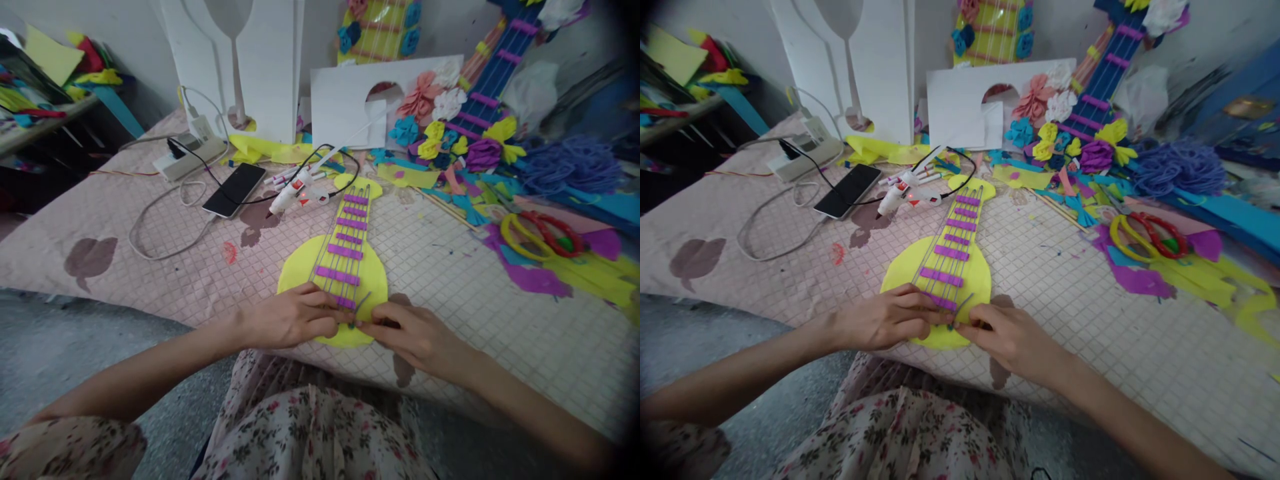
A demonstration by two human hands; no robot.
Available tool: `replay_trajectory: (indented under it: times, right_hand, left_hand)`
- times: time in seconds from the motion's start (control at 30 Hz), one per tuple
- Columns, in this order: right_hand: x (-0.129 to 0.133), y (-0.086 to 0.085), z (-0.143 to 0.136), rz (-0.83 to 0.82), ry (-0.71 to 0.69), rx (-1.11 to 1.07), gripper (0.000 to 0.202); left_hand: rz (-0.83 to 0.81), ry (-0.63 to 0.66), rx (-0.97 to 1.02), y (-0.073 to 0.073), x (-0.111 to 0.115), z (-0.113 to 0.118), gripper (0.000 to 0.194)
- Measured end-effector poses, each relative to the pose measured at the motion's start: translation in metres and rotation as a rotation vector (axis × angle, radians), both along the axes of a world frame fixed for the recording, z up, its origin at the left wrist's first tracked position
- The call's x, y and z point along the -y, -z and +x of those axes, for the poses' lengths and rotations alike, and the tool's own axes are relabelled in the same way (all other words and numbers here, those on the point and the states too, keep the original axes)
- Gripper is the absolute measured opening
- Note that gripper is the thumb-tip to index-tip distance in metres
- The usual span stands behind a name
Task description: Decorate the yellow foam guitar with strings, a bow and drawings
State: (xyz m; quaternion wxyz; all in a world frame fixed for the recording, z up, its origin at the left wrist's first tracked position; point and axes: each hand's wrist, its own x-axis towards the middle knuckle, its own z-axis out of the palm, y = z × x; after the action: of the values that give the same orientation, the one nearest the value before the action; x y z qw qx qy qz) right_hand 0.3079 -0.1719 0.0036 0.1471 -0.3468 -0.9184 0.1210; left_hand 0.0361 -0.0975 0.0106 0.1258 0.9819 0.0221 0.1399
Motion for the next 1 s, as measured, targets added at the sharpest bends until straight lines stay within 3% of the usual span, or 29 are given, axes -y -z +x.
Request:
replay_trajectory:
  times: [0.37,0.67,1.0]
  right_hand:
    - [-0.0002,-0.0057,-0.0037,0.04,0.009,-0.013,0.031]
    - [0.0012,-0.0046,0.0015,-0.021,0.042,-0.193,0.033]
    - [0.0008,-0.0041,0.0001,-0.028,0.048,-0.216,0.031]
  left_hand:
    - [-0.031,-0.005,-0.008,0.0001,-0.0016,0.0015,0.023]
    - [-0.03,0.009,0.022,-0.0018,-0.0023,0.0022,0.023]
    - [-0.009,0.006,-0.016,-0.002,-0.0023,0.0015,0.025]
